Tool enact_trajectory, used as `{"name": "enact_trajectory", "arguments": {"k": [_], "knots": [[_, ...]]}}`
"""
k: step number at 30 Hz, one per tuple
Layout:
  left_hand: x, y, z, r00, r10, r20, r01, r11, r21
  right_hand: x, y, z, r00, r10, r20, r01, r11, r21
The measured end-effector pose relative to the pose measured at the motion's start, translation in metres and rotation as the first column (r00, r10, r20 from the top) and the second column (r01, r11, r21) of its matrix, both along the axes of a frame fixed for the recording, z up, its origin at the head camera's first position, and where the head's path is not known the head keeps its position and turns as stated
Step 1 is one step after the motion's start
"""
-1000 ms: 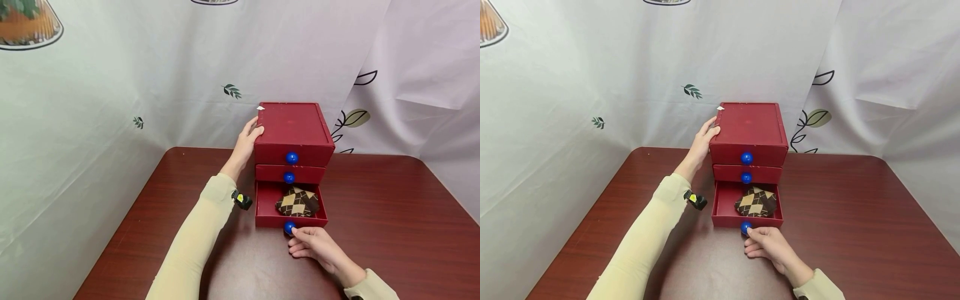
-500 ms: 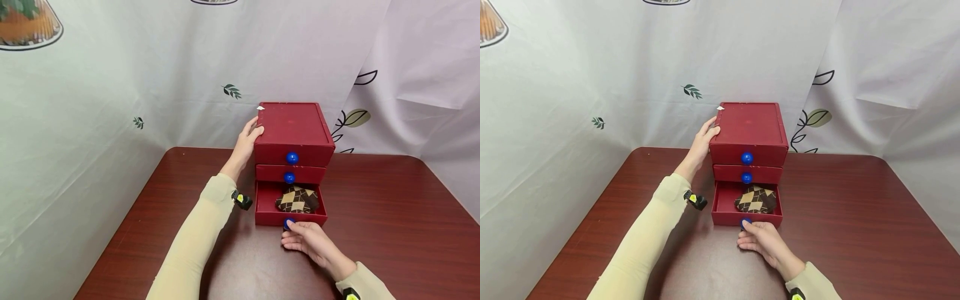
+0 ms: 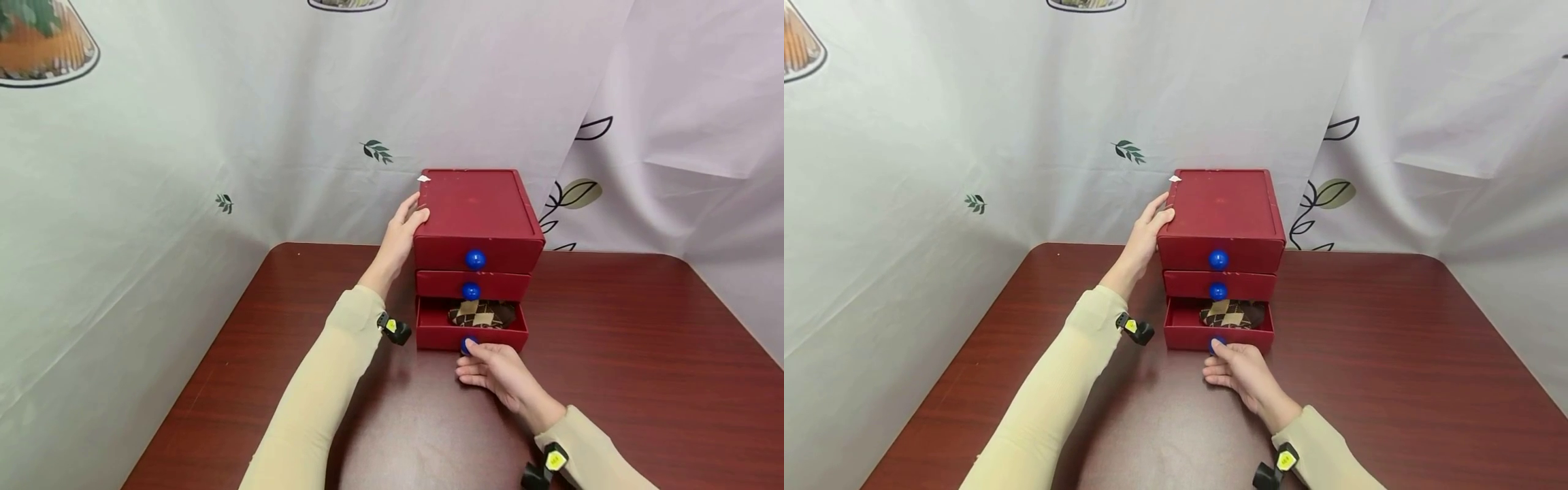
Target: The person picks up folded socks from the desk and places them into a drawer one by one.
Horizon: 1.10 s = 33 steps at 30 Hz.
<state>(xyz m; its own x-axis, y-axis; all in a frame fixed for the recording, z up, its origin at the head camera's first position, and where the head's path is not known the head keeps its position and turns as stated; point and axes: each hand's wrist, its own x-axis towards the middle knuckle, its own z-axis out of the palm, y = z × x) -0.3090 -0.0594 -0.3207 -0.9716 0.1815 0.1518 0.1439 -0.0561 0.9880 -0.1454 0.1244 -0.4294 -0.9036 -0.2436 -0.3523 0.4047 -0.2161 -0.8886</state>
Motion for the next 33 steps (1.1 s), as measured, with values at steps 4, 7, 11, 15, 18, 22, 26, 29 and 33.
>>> {"name": "enact_trajectory", "arguments": {"k": [4, 7, 11, 15, 18, 22, 26, 29, 33], "knots": [[0.001, 0.000, -0.001, 1.000, 0.006, -0.008, -0.006, 1.000, -0.011, -0.010, -0.002, -0.001, 0.999, -0.037, 0.005, 0.037, 0.999, 0.019], [0.001, -0.001, 0.000, 1.000, 0.009, -0.010, -0.009, 1.000, -0.014, -0.018, -0.003, -0.002, 0.999, -0.045, -0.001, 0.045, 0.999, 0.021], [0.001, -0.001, 0.000, 1.000, 0.007, -0.005, -0.007, 1.000, -0.003, -0.027, -0.001, -0.002, 0.999, -0.043, -0.014, 0.043, 0.999, 0.028], [0.001, 0.000, 0.000, 1.000, -0.008, -0.002, 0.008, 1.000, 0.006, -0.034, 0.000, -0.003, 0.999, -0.049, -0.015, 0.049, 0.998, 0.039], [0.001, 0.000, -0.001, 1.000, -0.008, -0.006, 0.008, 1.000, 0.012, -0.039, 0.000, -0.003, 0.999, -0.048, -0.023, 0.049, 0.998, 0.043], [0.001, 0.004, -0.001, 1.000, -0.013, -0.008, 0.013, 1.000, 0.014, -0.042, 0.002, -0.003, 0.997, -0.066, -0.031, 0.068, 0.996, 0.056], [0.002, 0.007, -0.001, 1.000, -0.019, -0.010, 0.019, 1.000, 0.013, -0.045, 0.003, -0.002, 0.996, -0.080, -0.036, 0.082, 0.994, 0.066], [0.002, 0.008, -0.001, 1.000, -0.026, -0.003, 0.026, 1.000, 0.002, -0.047, 0.004, -0.002, 0.995, -0.090, -0.035, 0.092, 0.992, 0.081], [0.003, 0.008, -0.002, 1.000, -0.030, 0.007, 0.030, 1.000, -0.007, -0.049, 0.004, -0.003, 0.995, -0.094, -0.034, 0.097, 0.989, 0.110]]}}
